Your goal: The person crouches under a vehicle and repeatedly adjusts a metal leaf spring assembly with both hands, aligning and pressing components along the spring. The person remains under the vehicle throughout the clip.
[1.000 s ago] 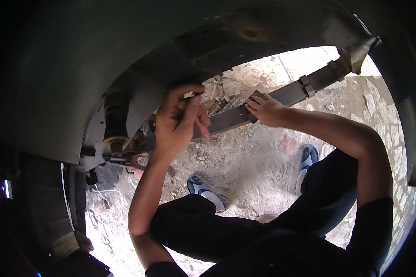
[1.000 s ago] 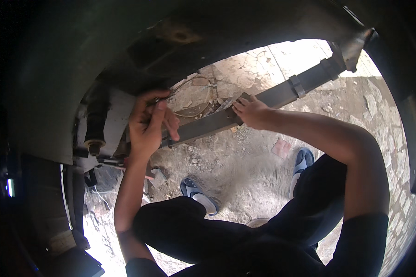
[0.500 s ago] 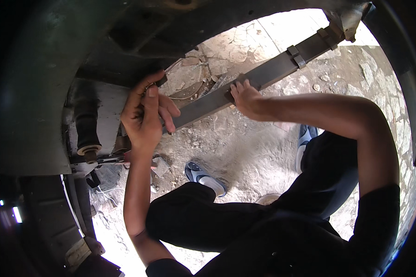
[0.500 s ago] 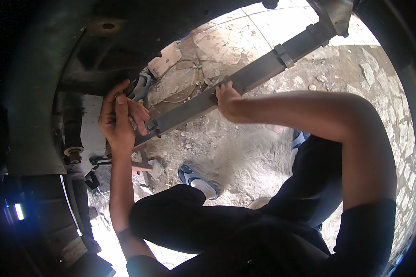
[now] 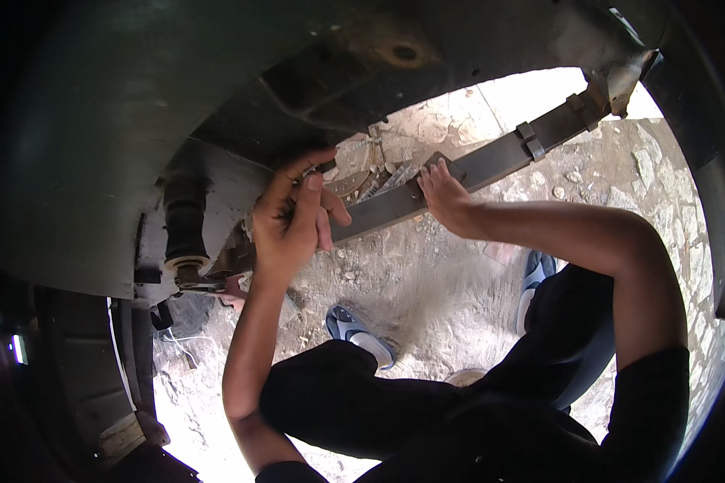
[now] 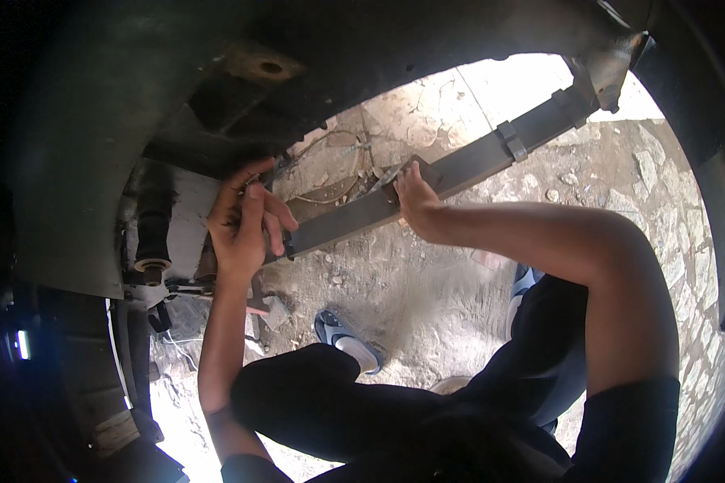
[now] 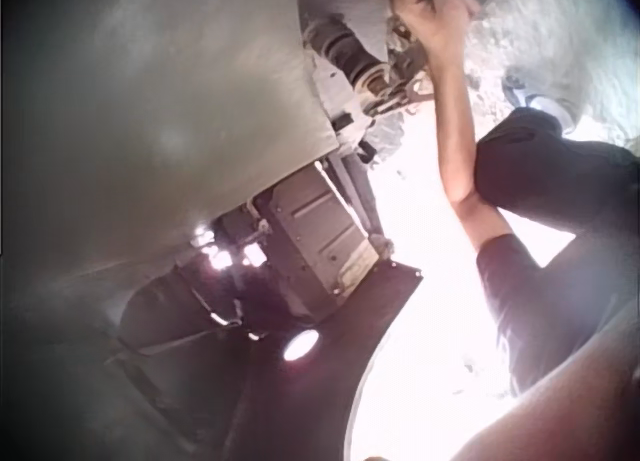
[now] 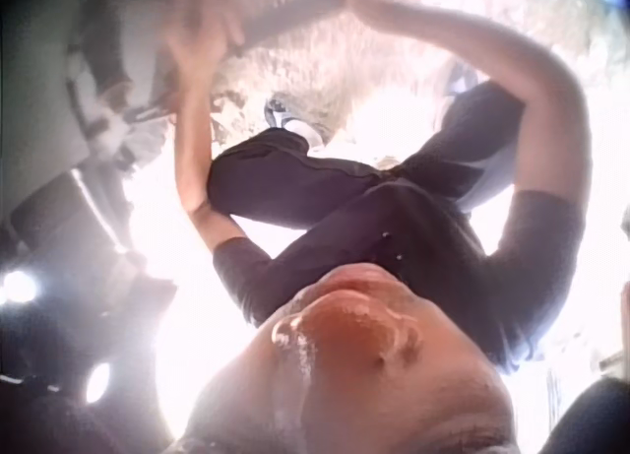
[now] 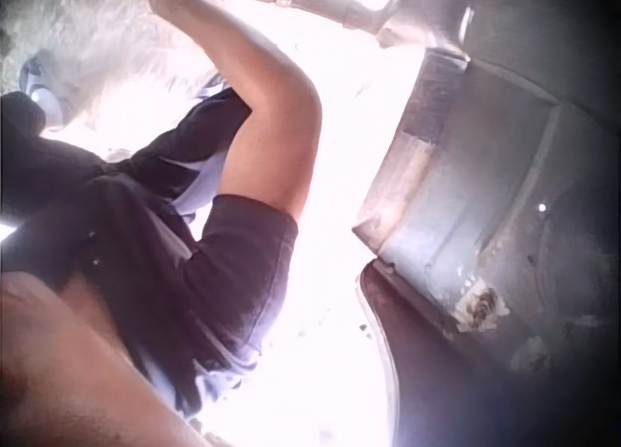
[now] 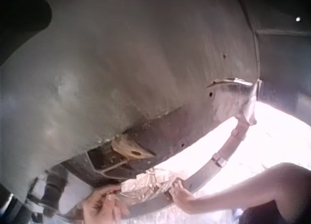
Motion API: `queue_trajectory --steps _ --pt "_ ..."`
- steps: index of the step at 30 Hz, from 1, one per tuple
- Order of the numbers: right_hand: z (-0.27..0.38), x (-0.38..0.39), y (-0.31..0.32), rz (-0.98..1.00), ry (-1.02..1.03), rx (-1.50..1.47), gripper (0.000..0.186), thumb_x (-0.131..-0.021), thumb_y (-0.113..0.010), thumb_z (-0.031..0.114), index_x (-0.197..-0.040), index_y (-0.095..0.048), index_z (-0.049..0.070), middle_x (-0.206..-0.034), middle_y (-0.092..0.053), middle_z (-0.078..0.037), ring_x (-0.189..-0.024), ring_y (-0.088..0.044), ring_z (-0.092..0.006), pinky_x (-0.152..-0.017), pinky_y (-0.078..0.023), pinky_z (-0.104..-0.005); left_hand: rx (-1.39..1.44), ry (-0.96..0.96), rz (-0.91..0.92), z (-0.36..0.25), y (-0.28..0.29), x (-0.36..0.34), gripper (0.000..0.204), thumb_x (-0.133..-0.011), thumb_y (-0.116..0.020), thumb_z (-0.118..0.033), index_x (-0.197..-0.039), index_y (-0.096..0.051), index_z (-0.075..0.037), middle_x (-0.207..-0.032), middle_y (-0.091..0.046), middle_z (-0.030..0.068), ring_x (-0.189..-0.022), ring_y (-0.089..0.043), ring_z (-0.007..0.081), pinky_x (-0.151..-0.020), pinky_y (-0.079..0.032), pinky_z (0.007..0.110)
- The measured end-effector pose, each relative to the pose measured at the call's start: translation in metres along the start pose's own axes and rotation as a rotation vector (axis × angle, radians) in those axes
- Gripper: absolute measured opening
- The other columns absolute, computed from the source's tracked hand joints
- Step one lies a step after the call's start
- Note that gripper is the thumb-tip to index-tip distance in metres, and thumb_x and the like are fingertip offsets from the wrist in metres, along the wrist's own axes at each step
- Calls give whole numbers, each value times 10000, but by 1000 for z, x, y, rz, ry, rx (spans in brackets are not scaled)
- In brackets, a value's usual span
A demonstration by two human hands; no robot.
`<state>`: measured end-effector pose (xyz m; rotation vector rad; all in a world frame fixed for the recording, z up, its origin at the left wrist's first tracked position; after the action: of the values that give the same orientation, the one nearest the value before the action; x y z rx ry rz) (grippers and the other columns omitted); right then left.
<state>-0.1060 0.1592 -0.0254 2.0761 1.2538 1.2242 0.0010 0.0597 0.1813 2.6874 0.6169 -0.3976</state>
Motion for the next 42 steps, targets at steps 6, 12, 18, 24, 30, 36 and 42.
queue_trajectory --steps 6,12,18,24,30,36,42 --pt "15 3 0 3 72 6 595 -915 -410 201 -1371 -289 -160 -1428 -314 -329 -1304 -365 -440 -1076 -271 -556 84 64 37 0 -1 0 300 -995 -449 -129 -1229 -555 25 -557 -596 78 -423 -504 51 -425 -398 190" --pt "5 -4 -3 -8 3 -59 588 -904 -421 188 -1349 -311 -181 -1407 -321 -358 -1280 -384 -467 -1055 -295 -568 -38 19 25 -9 4 1 250 -990 -470 -158 -1158 -601 -28 -593 -616 20 -465 -531 49 -513 -437 198" --pt "3 -4 -8 -38 -10 -37 610 -890 -450 166 -1365 -277 -177 -1417 -299 -362 -1298 -362 -464 -1050 -301 -569 51 87 146 -8 -2 0 215 -986 -488 -164 -1161 -527 -46 -616 -610 40 -424 -459 37 -495 -421 200" --pt "12 -5 -17 154 49 -229 653 -902 -450 204 -1395 -222 -158 -1446 -222 -371 -1314 -306 -501 -1033 -269 -630 104 89 232 -3 -5 0 177 -987 -480 -141 -1132 -483 -40 -624 -592 66 -404 -450 34 -406 -358 197" --pt "-8 -7 -23 40 -77 -125 711 -866 -514 195 -1408 -201 -142 -1462 -211 -351 -1330 -295 -479 -1032 -270 -614 107 42 195 -4 -7 -4 160 -983 -493 -152 -1087 -470 -33 -631 -593 76 -400 -452 42 -397 -349 194" --pt "9 -13 -29 92 -85 -261 835 -815 -635 220 -1430 -181 -115 -1478 -205 -329 -1340 -300 -453 -1050 -270 -591 202 33 233 -6 -14 -5 184 -975 -519 -178 -1063 -446 -33 -645 -591 96 -400 -462 56 -375 -348 202" --pt "-7 -4 -21 84 -37 -157 714 -876 -548 190 -1417 -208 -129 -1459 -220 -353 -1309 -317 -502 -1035 -285 -598 185 57 207 -4 -13 -3 171 -974 -518 -164 -1052 -436 -35 -635 -591 87 -397 -477 60 -370 -351 202"
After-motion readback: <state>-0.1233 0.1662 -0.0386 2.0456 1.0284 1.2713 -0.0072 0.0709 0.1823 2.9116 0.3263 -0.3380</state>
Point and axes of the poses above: each hand's wrist, its own x-axis away from the middle knuckle, its own y-axis out of the back of the hand, z = x × y, the point moved 8 cm from there along -x, towards the middle knuckle
